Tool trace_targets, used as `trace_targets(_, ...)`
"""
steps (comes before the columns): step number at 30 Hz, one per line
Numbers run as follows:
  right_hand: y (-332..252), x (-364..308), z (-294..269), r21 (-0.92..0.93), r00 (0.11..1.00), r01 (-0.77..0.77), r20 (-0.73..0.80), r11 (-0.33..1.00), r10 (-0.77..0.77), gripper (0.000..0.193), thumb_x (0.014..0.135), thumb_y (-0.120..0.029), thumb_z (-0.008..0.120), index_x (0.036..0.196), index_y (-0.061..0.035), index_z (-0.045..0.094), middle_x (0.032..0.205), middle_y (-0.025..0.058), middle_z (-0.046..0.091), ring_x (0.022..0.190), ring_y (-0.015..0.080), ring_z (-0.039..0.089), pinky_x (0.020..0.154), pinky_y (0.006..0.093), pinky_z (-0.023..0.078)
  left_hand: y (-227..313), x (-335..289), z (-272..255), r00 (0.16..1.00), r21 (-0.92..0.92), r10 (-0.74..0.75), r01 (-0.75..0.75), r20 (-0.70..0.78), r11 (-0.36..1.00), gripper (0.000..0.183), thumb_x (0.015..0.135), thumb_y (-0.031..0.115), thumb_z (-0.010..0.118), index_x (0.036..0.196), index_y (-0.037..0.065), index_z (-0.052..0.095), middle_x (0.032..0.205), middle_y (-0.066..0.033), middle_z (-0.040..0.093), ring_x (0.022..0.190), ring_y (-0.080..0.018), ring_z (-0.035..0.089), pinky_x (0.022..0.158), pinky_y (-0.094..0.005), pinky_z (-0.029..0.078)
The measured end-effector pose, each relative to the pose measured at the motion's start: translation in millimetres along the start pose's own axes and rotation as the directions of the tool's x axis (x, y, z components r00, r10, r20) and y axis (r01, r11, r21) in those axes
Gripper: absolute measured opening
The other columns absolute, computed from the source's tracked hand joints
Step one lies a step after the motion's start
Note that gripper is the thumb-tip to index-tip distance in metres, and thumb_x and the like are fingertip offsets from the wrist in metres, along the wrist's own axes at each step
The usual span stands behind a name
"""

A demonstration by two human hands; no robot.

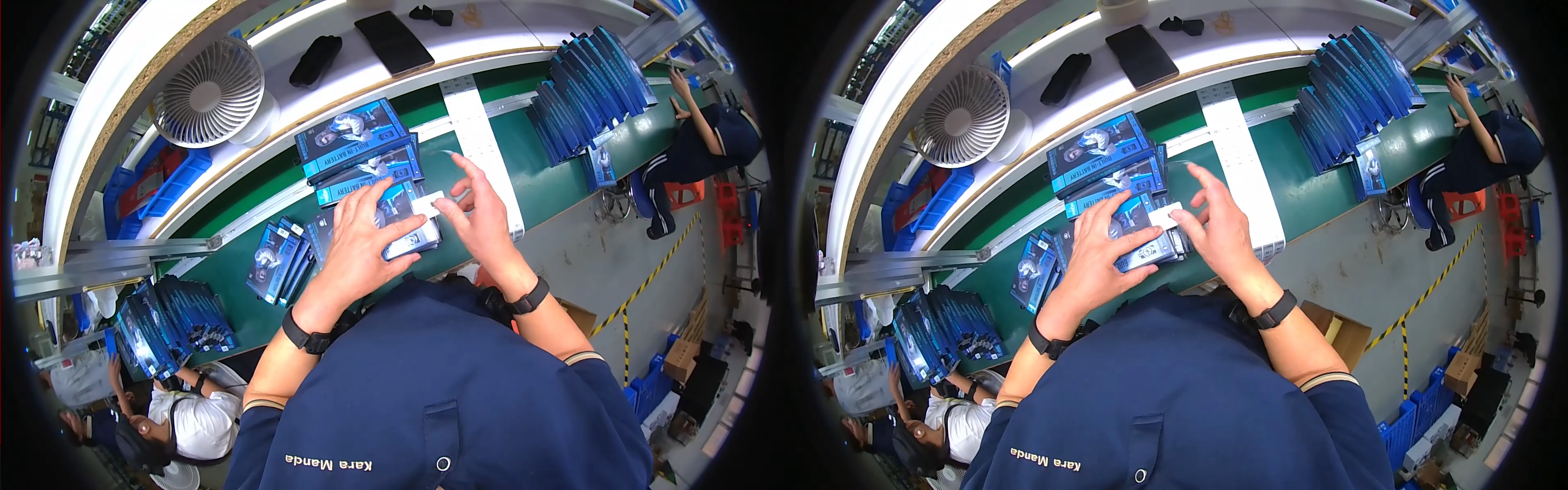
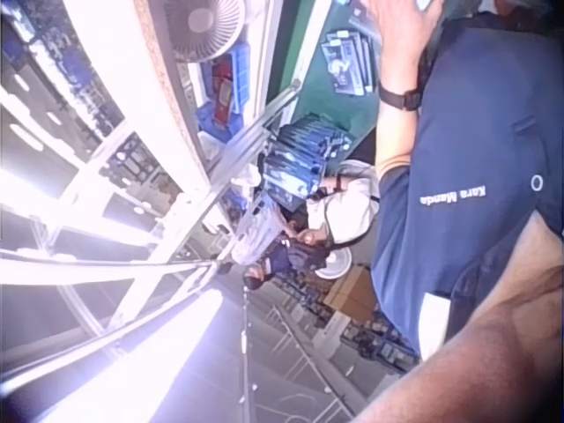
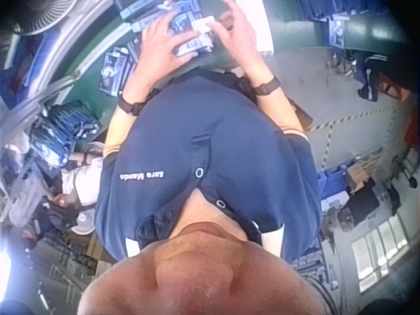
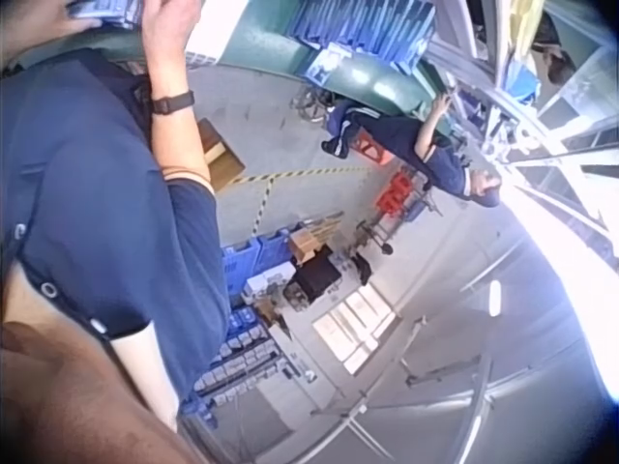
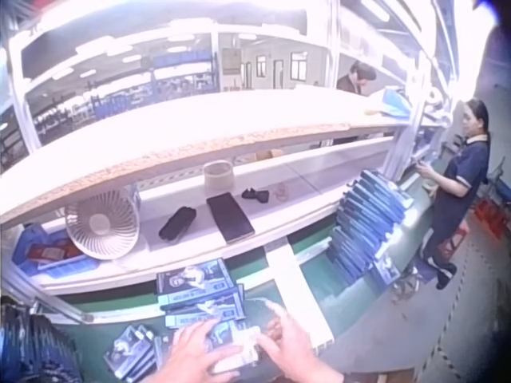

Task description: Applying stickers or labels to packaged electronic product boxes on an assembly line.

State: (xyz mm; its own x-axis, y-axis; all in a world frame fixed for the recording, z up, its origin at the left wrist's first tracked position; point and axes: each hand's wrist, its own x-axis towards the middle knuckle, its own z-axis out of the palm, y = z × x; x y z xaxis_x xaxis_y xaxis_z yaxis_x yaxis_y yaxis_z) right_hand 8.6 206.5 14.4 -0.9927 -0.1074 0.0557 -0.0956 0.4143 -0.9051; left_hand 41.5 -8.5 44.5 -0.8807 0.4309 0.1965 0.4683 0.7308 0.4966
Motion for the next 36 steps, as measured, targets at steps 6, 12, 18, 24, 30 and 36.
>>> trace_targets(6,-6,5,1,0.362,0.999,0.008,0.036,0.932,-0.023,0.064,0.094,-0.019,0.068,0.147,-0.0074,0.036,0.084,0.0023,0.058,0.072,0.0080,0.058,0.066,0.0238,0.048,8,-6,-8,0.999,-0.023,0.002,-0.003,-0.042,1.000,0.059,0.061,0.021,0.089,0.116,0.030,0.073,0.148,-0.0164,0.041,0.132,-0.0392,0.040,0.108,-0.0505,0.032)
trace_targets(12,-27,-1,16,0.718,0.979,-0.127,0.201,0.684,-0.030,0.050,0.100,-0.006,0.052,0.147,-0.0089,0.034,0.089,0.0004,0.061,0.084,0.0053,0.058,0.077,0.0205,0.047,16,-10,-8,0.987,-0.167,0.012,-0.039,-0.158,0.985,0.058,0.061,0.025,0.089,0.116,0.031,0.073,0.149,-0.0186,0.038,0.132,-0.0408,0.039,0.108,-0.0525,0.031)
trace_targets(18,-45,-10,42,0.897,0.921,-0.359,0.386,0.259,-0.057,0.057,0.103,-0.020,0.050,0.154,-0.0152,0.024,0.124,0.0107,0.058,0.106,0.0147,0.061,0.096,0.0310,0.050,18,-15,-1,0.912,-0.323,0.020,-0.165,-0.410,0.932,0.062,0.057,0.027,0.092,0.116,0.027,0.073,0.150,-0.0252,0.036,0.133,-0.0430,0.040,0.108,-0.0511,0.033)
trace_targets(24,-42,-1,34,0.550,0.941,-0.088,0.319,0.831,-0.111,0.086,0.092,-0.002,0.061,0.158,-0.0172,0.008,0.114,0.0087,0.051,0.089,0.0118,0.058,0.083,0.0280,0.051,2,-30,-19,0.904,-0.117,0.059,-0.120,-0.424,0.986,0.068,0.061,0.029,0.092,0.123,0.021,0.068,0.151,-0.0258,0.034,0.135,-0.0428,0.039,0.109,-0.0514,0.035)
trace_targets(30,-24,2,-2,0.504,0.986,-0.114,0.160,0.856,0.037,0.058,0.091,-0.007,0.067,0.143,-0.0077,0.042,0.122,0.0070,0.048,0.092,0.0092,0.057,0.080,0.0245,0.050,-70,-80,-28,0.764,-0.017,-0.382,0.437,-0.520,0.899,0.066,0.064,0.023,0.089,0.126,0.022,0.066,0.147,-0.0179,0.042,0.130,-0.0392,0.043,0.108,-0.0481,0.036)
trace_targets(36,0,1,-17,0.423,0.989,-0.138,0.110,0.895,0.100,0.023,0.092,-0.010,0.069,0.112,-0.0043,0.061,0.106,0.0034,0.059,0.085,0.0065,0.058,0.076,0.0219,0.049,-158,-147,5,0.685,0.209,-0.675,0.727,-0.273,0.654,0.074,0.066,0.028,0.088,0.133,0.027,0.059,0.147,-0.0196,0.041,0.131,-0.0408,0.042,0.109,-0.0506,0.034)
